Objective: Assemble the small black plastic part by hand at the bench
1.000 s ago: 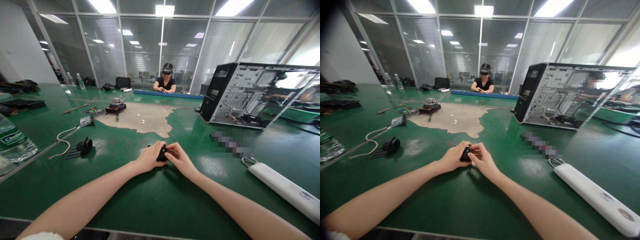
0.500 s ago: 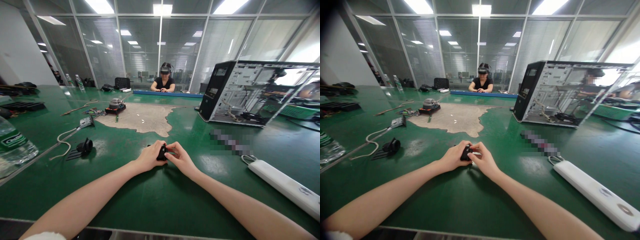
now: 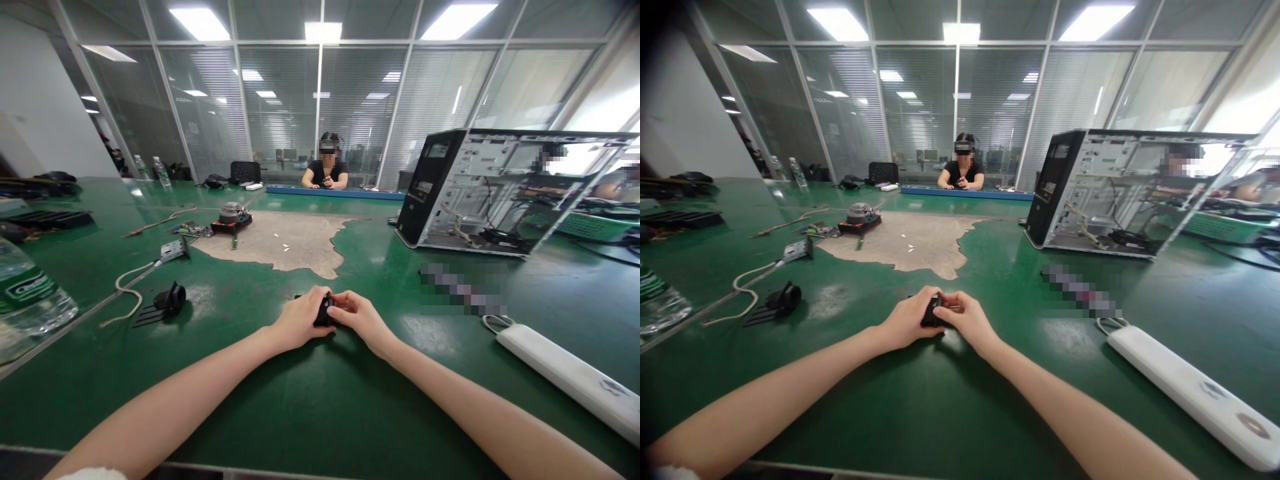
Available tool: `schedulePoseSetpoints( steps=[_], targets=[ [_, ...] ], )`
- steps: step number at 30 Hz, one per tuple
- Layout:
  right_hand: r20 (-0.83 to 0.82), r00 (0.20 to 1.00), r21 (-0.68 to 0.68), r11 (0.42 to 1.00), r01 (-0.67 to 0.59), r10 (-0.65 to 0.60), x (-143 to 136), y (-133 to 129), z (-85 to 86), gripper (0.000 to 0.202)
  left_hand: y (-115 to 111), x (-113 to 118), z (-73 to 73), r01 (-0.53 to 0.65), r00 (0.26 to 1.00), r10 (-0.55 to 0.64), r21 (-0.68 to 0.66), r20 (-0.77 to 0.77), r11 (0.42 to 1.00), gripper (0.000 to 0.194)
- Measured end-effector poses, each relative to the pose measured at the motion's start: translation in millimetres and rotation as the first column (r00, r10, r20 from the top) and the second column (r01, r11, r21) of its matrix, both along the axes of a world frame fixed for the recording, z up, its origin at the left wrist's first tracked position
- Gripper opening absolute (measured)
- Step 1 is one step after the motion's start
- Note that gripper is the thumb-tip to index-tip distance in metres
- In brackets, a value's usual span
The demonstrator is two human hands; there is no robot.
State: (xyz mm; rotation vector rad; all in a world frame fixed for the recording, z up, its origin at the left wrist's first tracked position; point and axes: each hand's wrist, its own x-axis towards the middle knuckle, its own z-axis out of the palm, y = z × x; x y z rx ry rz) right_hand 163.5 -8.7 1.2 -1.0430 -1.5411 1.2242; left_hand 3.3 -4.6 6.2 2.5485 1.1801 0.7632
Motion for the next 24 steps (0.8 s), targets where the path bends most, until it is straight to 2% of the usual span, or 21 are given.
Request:
schedulePoseSetpoints(
  steps=[9,13,19,24],
  targets=[
    [0.063,0.998,0.170,0.985,-0.023,0.013,-2,-14,1.2,0.017,1,0,-0.2,-0.012,1.000,0.013,0.011,-0.023,1.000,0.054],
    [0.045,0.999,0.160,0.987,-0.017,0.010,-2,-12,-0.6,0.012,0,0,-0.6,-0.002,1.000,0.003,0.032,-0.024,1.000,0.055],
    [0.048,0.998,0.099,0.994,-0.037,0.032,0,-9,-1.5,0.021,-1,-1,0.8,0.016,0.999,-0.014,0.052,-0.048,0.999,0.053],
    [0.018,0.995,0.149,0.984,-0.096,0.095,1,-16,-0.9,0.019,-2,-2,1.3,0.041,0.998,-0.039,0.053,-0.049,0.998,0.053]
  ],
)
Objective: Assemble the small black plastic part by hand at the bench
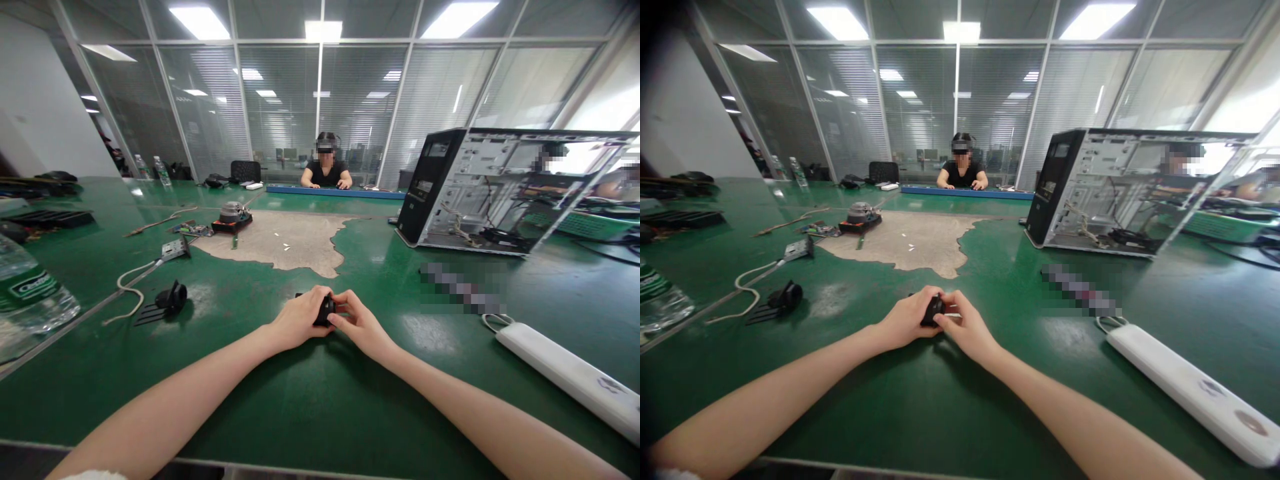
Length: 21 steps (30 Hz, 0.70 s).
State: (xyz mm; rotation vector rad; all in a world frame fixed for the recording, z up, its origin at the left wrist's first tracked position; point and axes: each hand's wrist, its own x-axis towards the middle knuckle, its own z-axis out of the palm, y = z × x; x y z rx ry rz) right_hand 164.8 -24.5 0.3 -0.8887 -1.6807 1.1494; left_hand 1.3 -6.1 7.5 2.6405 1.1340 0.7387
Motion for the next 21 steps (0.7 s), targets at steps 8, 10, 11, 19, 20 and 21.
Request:
schedulePoseSetpoints(
  steps=[8,10,11,19,20,21],
  targets=[
    [0.014,0.999,-0.002,0.999,0.045,-0.045,-1.2,3.2,-2.5,0.014,0.1,-0.6,0.2,-0.017,1.000,0.015,0.104,0.016,0.994,0.054],
    [0.019,0.998,0.000,0.998,0.063,-0.063,-1.3,4.6,-3.5,0.017,1.0,-0.6,-0.8,0.006,0.999,-0.010,0.107,0.041,0.994,0.054],
    [0.024,0.997,-0.001,0.998,0.068,-0.068,-1.2,4.9,-3.8,0.018,1.7,-0.5,-1.6,0.035,0.998,-0.040,0.096,0.050,0.995,0.054],
    [-0.034,0.999,-0.021,0.999,-0.027,0.026,1.0,0.5,-1.8,0.020,4.0,-0.7,-4.8,0.099,0.990,-0.098,0.000,0.100,0.995,0.053],
    [-0.038,0.999,-0.025,0.999,-0.024,0.023,0.8,0.4,-1.5,0.019,3.9,-0.8,-4.5,0.099,0.990,-0.099,-0.001,0.099,0.995,0.053],
    [-0.037,0.999,-0.028,1.000,-0.013,0.012,0.4,0.6,-1.3,0.017,3.8,-1.0,-4.3,0.099,0.990,-0.099,0.001,0.098,0.995,0.052]
  ],
)
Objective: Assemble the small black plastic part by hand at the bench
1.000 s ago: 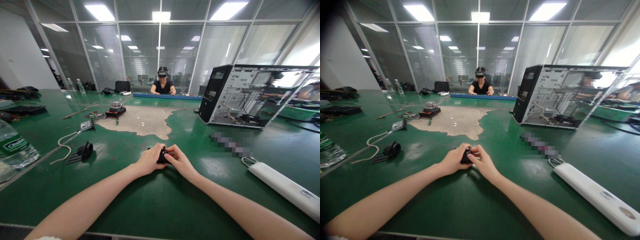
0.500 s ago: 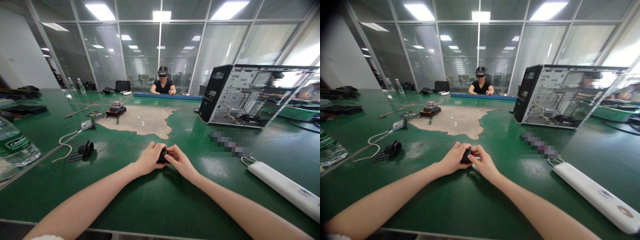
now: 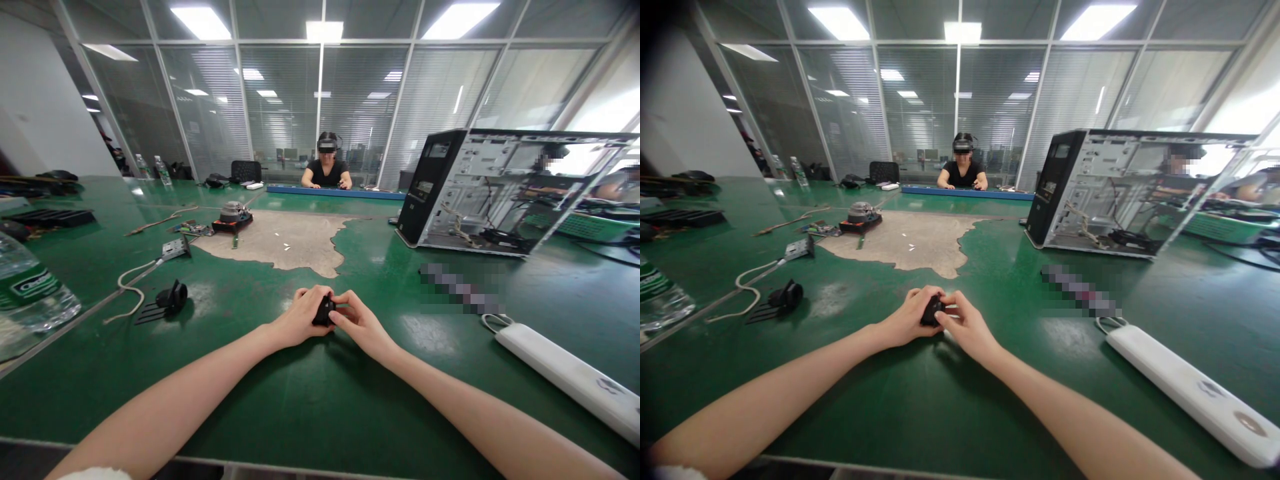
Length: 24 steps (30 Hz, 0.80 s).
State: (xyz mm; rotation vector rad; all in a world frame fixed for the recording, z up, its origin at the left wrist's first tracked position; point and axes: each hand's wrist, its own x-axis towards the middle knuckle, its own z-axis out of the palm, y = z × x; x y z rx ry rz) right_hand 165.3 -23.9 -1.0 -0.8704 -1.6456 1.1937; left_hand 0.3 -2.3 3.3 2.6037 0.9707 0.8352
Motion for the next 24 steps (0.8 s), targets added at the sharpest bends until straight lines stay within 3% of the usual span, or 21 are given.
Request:
schedulePoseSetpoints(
  steps=[4,10,15,24],
  targets=[
    [0.028,0.998,-0.011,0.999,0.048,-0.047,-2.0,2.1,0.6,0.017,-0.8,-0.1,-0.1,-0.008,1.000,0.008,0.023,-0.013,1.000,0.053],
    [0.046,0.998,-0.021,0.999,0.048,-0.047,-1.9,1.0,0.7,0.024,-6.3,-0.2,3.1,-0.141,0.987,0.149,0.119,-0.060,0.983,0.055],
    [-0.013,1.000,-0.004,1.000,0.001,-0.002,-1.0,-1.3,-1.1,0.020,-5.1,-0.5,6.7,-0.042,0.996,0.047,0.062,-0.079,0.997,0.050],
    [-0.048,0.999,-0.012,1.000,-0.008,0.008,0.2,-1.9,2.7,0.023,-2.7,0.4,5.2,-0.059,0.996,0.062,0.063,-0.057,0.996,0.051]
  ],
)
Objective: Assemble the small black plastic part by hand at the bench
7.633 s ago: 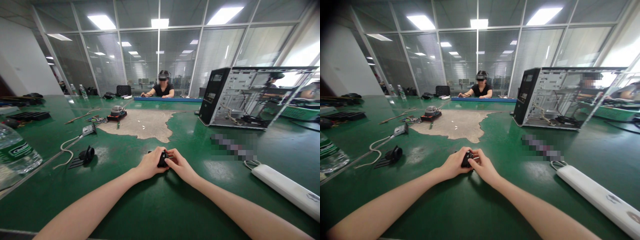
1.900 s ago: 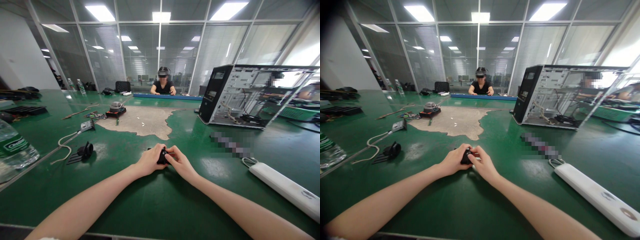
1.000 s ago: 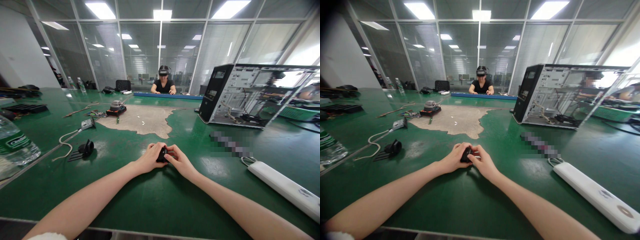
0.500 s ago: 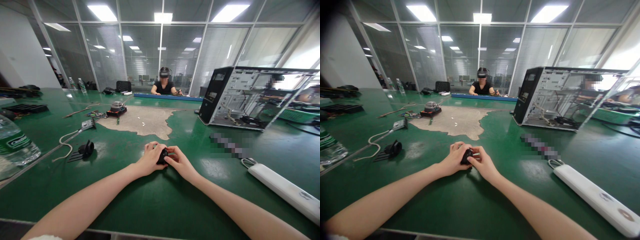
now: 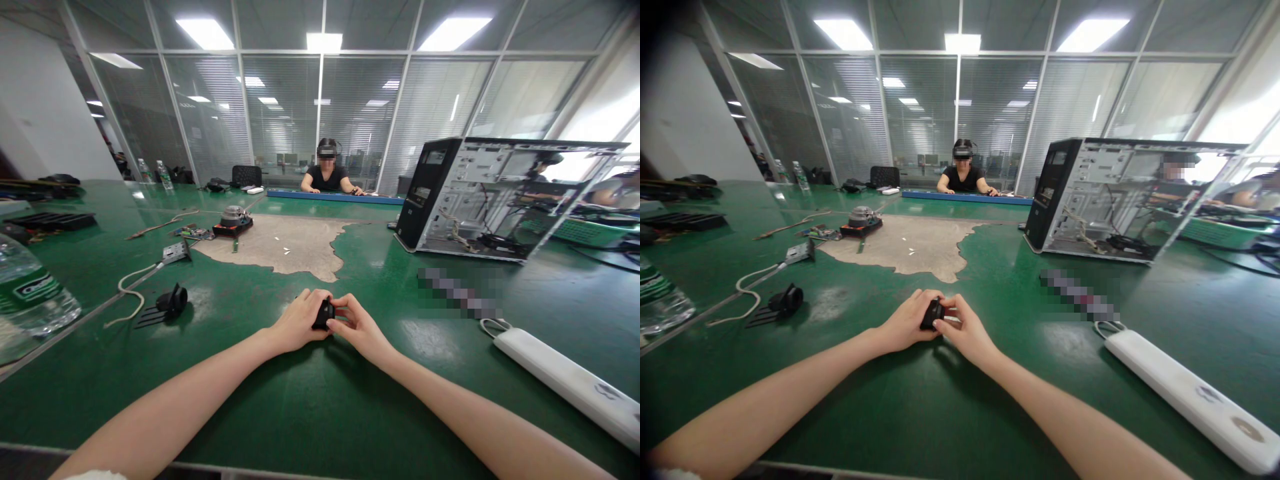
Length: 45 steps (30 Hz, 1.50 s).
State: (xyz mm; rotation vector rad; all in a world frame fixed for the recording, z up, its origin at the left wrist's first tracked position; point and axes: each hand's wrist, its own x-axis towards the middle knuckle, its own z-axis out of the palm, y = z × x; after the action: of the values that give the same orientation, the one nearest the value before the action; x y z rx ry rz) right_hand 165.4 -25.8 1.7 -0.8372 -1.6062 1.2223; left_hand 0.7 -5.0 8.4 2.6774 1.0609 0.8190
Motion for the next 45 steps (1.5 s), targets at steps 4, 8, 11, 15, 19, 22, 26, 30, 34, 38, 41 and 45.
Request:
schedulePoseSetpoints(
  steps=[4,8,11,15,19,22,26,30,34,38,41,45],
  targets=[
    [0.002,0.998,-0.004,0.998,0.068,-0.068,-2.4,2.2,0.0,0.019,-0.5,0.0,1.1,0.005,1.000,-0.005,-0.006,0.010,1.000,0.051],
    [0.063,0.992,-0.006,0.994,0.107,-0.106,-3.5,6.9,-3.8,0.021,-0.2,0.7,0.5,-0.005,1.000,0.005,-0.022,0.028,1.000,0.053],
    [0.112,0.990,0.003,0.996,0.088,-0.088,-2.0,6.3,-4.6,0.023,0.5,1.0,0.1,-0.012,0.999,0.013,-0.028,0.031,1.000,0.051],
    [0.083,0.996,0.045,0.999,0.006,-0.009,0.3,0.6,-1.7,0.021,1.0,0.9,0.4,-0.010,1.000,0.010,-0.036,0.011,0.999,0.052],
    [0.048,0.998,0.025,0.999,0.036,-0.037,-0.4,-0.3,0.1,0.017,0.5,1.1,0.3,-0.012,1.000,0.012,-0.029,0.012,1.000,0.051],
    [0.067,0.995,0.015,0.997,0.078,-0.079,-1.8,3.7,-1.1,0.017,0.0,1.2,-0.1,-0.014,1.000,0.015,-0.032,0.026,0.999,0.050],
    [0.110,0.988,0.001,0.994,0.107,-0.107,-1.6,6.6,-2.3,0.022,0.0,1.2,0.0,-0.010,1.000,0.011,-0.038,0.024,0.999,0.051],
    [0.095,0.995,0.026,0.999,0.029,-0.032,-0.1,1.7,0.7,0.021,0.8,1.3,0.3,-0.011,1.000,0.012,-0.042,0.025,0.999,0.051],
    [0.049,0.998,0.042,0.998,0.038,-0.040,-1.2,-1.2,2.8,0.020,1.1,1.9,0.4,-0.009,1.000,0.009,-0.031,0.021,0.999,0.051],
    [0.049,0.994,0.023,0.995,0.101,-0.102,-3.4,3.6,-0.3,0.020,0.6,2.5,0.1,-0.014,1.000,0.014,-0.019,0.024,1.000,0.048],
    [0.083,0.989,0.004,0.992,0.123,-0.123,-3.4,6.5,-2.7,0.025,0.7,2.7,-0.2,-0.016,1.000,0.016,-0.020,0.021,1.000,0.050],
    [0.117,0.990,0.015,0.997,0.078,-0.079,-1.8,3.8,-1.7,0.024,1.3,2.4,-0.3,-0.023,1.000,0.023,-0.031,0.018,0.999,0.051]
  ],
)
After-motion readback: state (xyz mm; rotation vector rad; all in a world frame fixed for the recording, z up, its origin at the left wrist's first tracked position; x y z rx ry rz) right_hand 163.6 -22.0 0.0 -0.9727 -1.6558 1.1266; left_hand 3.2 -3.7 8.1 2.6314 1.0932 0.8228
